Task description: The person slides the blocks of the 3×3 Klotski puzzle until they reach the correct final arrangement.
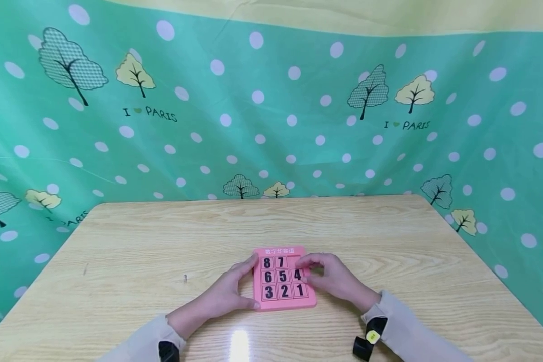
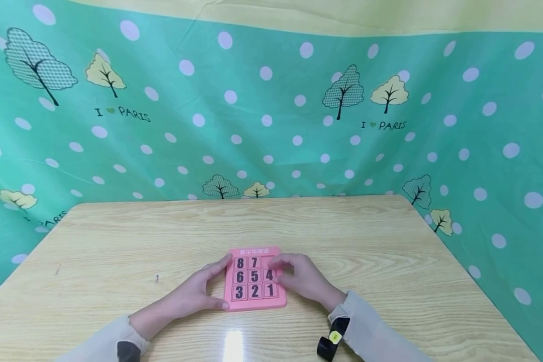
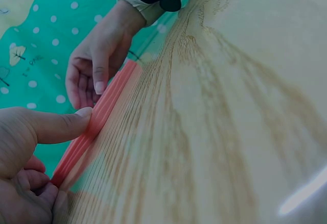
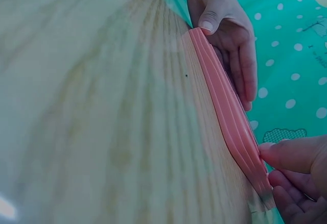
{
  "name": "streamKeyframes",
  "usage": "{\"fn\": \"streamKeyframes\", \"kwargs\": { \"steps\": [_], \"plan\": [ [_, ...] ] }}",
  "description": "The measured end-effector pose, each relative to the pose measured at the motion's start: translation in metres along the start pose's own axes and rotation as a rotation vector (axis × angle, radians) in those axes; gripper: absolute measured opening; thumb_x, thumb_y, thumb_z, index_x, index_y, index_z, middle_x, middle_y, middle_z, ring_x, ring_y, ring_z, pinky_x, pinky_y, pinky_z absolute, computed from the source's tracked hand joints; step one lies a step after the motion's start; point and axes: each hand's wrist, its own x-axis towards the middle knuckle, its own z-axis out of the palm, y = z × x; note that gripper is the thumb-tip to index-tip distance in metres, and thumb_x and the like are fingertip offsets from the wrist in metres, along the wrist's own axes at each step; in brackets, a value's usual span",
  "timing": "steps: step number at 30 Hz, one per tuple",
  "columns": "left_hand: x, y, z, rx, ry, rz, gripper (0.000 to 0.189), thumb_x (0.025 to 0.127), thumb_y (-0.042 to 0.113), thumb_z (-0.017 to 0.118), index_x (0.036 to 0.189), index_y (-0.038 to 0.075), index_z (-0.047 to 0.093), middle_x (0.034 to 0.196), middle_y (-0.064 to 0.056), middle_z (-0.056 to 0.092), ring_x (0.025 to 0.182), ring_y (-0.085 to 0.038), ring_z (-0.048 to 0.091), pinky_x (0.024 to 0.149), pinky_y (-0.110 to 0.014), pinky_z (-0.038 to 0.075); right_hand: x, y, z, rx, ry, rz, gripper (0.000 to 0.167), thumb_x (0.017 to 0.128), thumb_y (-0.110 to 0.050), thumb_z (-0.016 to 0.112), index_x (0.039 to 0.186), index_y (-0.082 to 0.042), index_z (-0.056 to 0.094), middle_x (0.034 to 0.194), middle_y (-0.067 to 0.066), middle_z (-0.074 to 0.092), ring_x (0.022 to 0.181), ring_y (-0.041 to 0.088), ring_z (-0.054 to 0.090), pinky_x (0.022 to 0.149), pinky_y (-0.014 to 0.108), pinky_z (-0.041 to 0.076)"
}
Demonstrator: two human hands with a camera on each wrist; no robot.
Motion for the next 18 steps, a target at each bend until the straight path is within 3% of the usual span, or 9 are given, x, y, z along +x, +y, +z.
{"fn": "streamKeyframes", "kwargs": {
  "steps": [18],
  "plan": [
    [0.0003,0.0016,0.0004,0.002,0.003,-0.005,0.103,0.065,0.019,0.083,0.148,0.003,0.024,0.153,-0.015,0.026,0.140,-0.036,0.021,0.113,-0.055,0.013,0.0025,-0.0008,-0.0001,-0.017,0.017,0.010,0.029,0.081,-0.002,0.067,0.107,-0.015,0.068,0.107,-0.006,0.067,0.106,0.015,0.059,0.093,0.031,0.048]
  ]
}}
